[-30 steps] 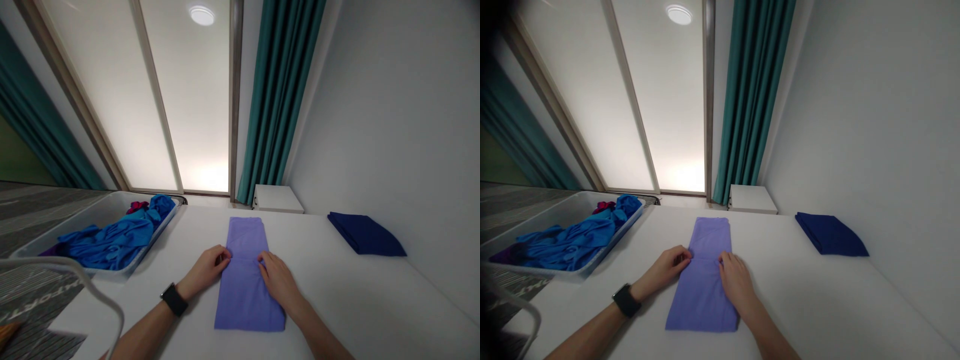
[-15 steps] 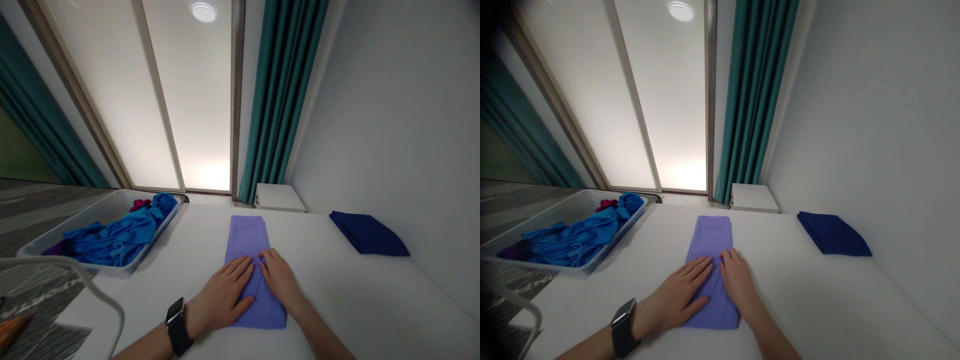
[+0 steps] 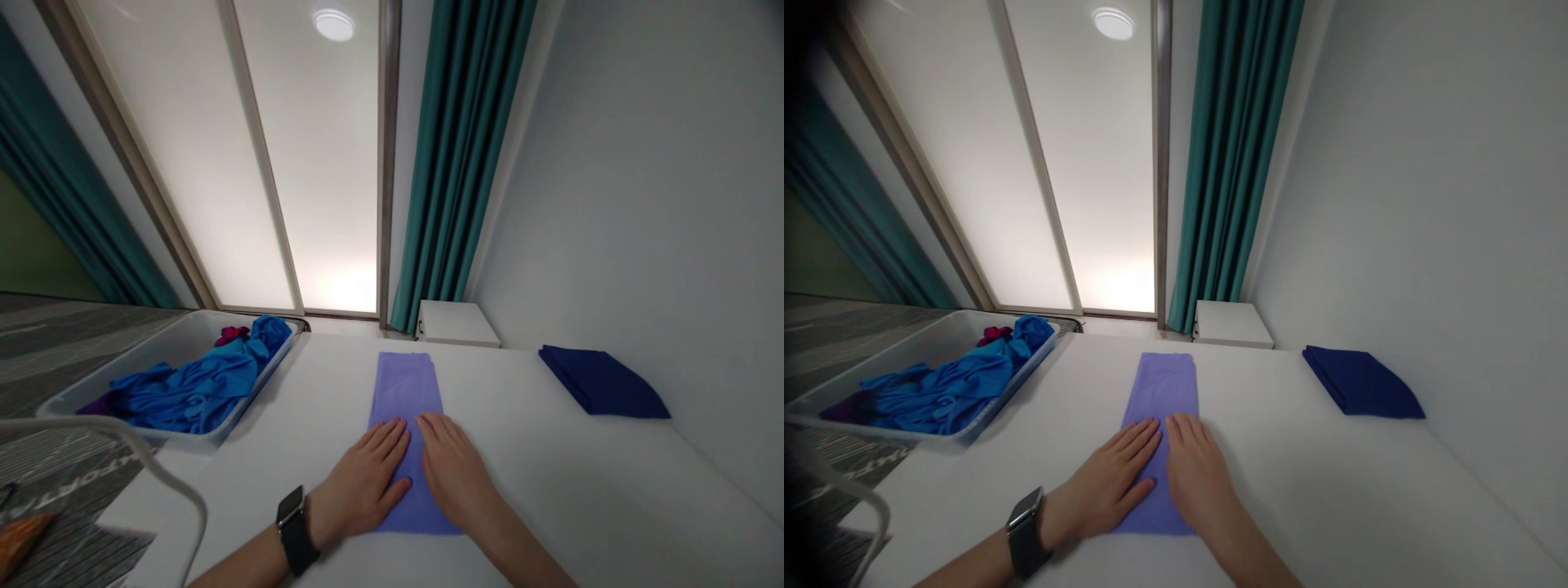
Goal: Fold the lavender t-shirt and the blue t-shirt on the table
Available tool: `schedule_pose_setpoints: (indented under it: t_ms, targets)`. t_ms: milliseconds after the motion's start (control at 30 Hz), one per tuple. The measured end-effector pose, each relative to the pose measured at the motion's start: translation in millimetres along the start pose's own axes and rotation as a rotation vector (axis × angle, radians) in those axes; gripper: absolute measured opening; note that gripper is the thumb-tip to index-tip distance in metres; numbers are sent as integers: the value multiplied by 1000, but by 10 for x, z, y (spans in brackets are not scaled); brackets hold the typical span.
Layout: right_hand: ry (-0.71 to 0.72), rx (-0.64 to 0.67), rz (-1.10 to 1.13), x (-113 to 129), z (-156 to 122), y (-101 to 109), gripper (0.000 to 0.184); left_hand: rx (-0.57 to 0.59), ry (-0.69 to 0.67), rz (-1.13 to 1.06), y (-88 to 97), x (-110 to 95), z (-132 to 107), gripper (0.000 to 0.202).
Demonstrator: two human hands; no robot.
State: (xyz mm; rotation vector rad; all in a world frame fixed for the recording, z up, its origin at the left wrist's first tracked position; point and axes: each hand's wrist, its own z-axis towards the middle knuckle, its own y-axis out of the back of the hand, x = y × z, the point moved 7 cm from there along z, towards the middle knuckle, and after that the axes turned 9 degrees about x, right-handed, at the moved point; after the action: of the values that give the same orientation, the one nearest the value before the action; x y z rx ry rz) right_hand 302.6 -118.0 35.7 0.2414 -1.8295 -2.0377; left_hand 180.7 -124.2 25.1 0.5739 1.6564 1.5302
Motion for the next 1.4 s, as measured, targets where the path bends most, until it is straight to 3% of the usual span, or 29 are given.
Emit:
schedule_pose_setpoints:
  t_ms: [233,533,633,767,900,967,1133,1400]
  targets:
    - [-33,46,38,41,-213,-326,52,-4,-11,63,-8,-30,-3,59]
    - [-8,187,34,27,-158,-285,60,18,-21,89,19,-31,-6,59]
    - [70,135,41,76,-201,-101,58,8,-41,62,142,-6,-75,57]
    - [334,16,23,308,-382,127,43,8,-57,23,288,121,-251,53]
    - [487,-77,-58,526,-524,106,24,50,-74,-22,299,275,-389,54]
    - [507,-85,-106,589,-530,45,17,43,-68,-40,286,340,-418,56]
    - [478,-146,-151,631,-492,24,19,25,-72,-69,226,431,-405,72]
    - [400,-191,-187,638,-476,-121,13,-11,-66,-127,245,456,-356,75]
